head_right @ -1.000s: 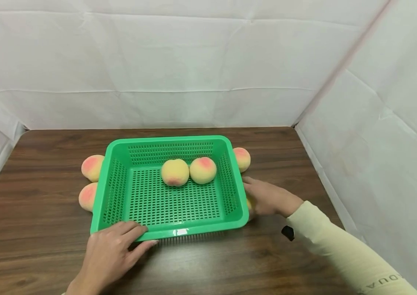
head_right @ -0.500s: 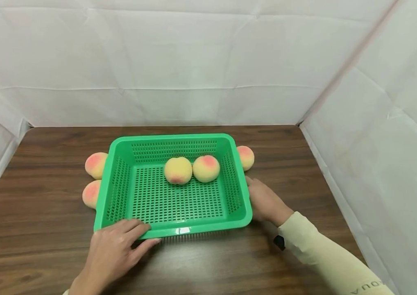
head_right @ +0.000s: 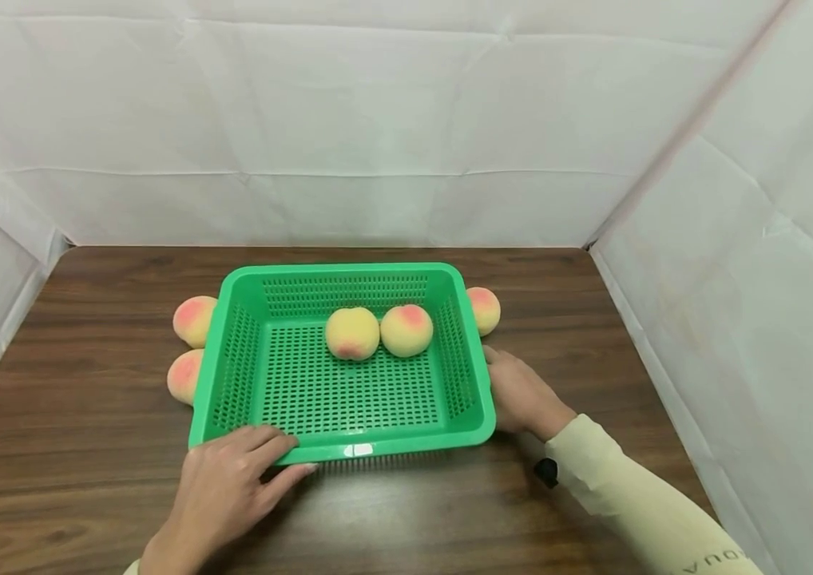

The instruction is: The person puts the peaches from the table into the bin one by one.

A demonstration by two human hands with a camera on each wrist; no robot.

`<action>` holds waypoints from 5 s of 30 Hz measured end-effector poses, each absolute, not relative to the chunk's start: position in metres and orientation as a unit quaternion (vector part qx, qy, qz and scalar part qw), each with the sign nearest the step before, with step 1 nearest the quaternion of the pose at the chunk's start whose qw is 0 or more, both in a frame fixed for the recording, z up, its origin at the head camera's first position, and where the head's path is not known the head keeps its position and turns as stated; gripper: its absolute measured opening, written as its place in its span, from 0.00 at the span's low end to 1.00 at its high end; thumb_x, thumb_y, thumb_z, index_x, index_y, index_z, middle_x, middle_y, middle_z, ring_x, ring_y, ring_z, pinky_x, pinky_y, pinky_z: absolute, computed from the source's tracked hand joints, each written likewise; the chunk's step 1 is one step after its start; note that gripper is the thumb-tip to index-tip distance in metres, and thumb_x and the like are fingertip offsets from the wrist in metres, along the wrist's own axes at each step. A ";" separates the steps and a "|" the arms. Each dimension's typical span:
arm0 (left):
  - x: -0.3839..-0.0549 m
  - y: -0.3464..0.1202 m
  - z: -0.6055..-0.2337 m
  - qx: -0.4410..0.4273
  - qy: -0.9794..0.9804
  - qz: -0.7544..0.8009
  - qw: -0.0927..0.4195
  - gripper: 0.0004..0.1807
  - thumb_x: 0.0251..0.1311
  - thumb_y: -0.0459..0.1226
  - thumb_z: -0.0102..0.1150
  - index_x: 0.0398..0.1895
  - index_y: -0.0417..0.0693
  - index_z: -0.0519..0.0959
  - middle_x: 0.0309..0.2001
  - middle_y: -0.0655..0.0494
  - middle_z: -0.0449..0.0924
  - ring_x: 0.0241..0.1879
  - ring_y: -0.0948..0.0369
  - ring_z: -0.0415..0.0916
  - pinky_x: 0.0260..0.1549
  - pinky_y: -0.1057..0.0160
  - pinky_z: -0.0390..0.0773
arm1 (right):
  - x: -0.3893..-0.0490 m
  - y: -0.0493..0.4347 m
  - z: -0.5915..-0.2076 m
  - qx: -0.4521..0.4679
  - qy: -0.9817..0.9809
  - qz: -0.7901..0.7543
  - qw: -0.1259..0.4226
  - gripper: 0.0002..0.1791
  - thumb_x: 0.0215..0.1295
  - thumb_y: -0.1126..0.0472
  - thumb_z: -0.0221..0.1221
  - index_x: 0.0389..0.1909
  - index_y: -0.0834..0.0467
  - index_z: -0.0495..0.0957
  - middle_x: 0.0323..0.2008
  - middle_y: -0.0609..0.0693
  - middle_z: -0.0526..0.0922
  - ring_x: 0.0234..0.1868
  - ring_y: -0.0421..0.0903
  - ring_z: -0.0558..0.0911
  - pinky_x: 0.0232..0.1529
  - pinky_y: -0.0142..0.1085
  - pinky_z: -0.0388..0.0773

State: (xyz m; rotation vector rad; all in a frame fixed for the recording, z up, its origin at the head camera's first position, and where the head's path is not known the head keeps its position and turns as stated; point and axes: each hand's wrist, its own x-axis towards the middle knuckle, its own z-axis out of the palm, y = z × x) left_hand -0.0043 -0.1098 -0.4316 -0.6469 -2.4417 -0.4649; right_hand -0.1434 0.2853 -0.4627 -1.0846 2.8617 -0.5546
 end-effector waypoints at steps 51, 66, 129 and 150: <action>-0.004 -0.109 -0.431 -0.239 -0.915 -0.167 0.279 0.18 0.57 0.60 0.67 0.25 0.59 0.82 0.24 0.66 0.80 0.22 0.67 0.76 0.18 0.67 0.73 | -0.140 0.315 -0.382 -0.309 0.944 -0.115 -0.013 0.20 0.40 0.57 0.77 0.34 0.49 0.78 0.47 0.48 0.80 0.28 0.36 0.74 0.28 0.31 0.72; -0.005 -0.110 -0.432 -0.241 -0.912 -0.169 0.284 0.22 0.65 0.62 0.59 0.25 0.59 0.81 0.23 0.66 0.78 0.21 0.67 0.74 0.17 0.67 0.72 | -0.141 0.310 -0.371 -0.315 0.942 -0.115 -0.021 0.20 0.40 0.57 0.77 0.34 0.48 0.78 0.48 0.48 0.81 0.27 0.36 0.73 0.27 0.31 0.71; -0.004 -0.110 -0.433 -0.234 -0.919 -0.165 0.269 0.16 0.51 0.57 0.72 0.26 0.58 0.81 0.24 0.66 0.78 0.22 0.67 0.76 0.19 0.67 0.73 | -0.162 0.183 -0.358 -0.538 0.837 -0.096 0.031 0.19 0.39 0.58 0.70 0.36 0.48 0.77 0.45 0.48 0.77 0.34 0.40 0.72 0.36 0.32 0.70; -0.006 -0.109 -0.434 -0.240 -0.909 -0.174 0.294 0.18 0.54 0.58 0.68 0.23 0.58 0.78 0.21 0.67 0.72 0.20 0.67 0.71 0.17 0.68 0.67 | -0.168 0.112 -0.356 -0.595 0.802 -0.039 0.038 0.17 0.47 0.54 0.71 0.39 0.47 0.78 0.48 0.48 0.78 0.38 0.44 0.75 0.30 0.36 0.74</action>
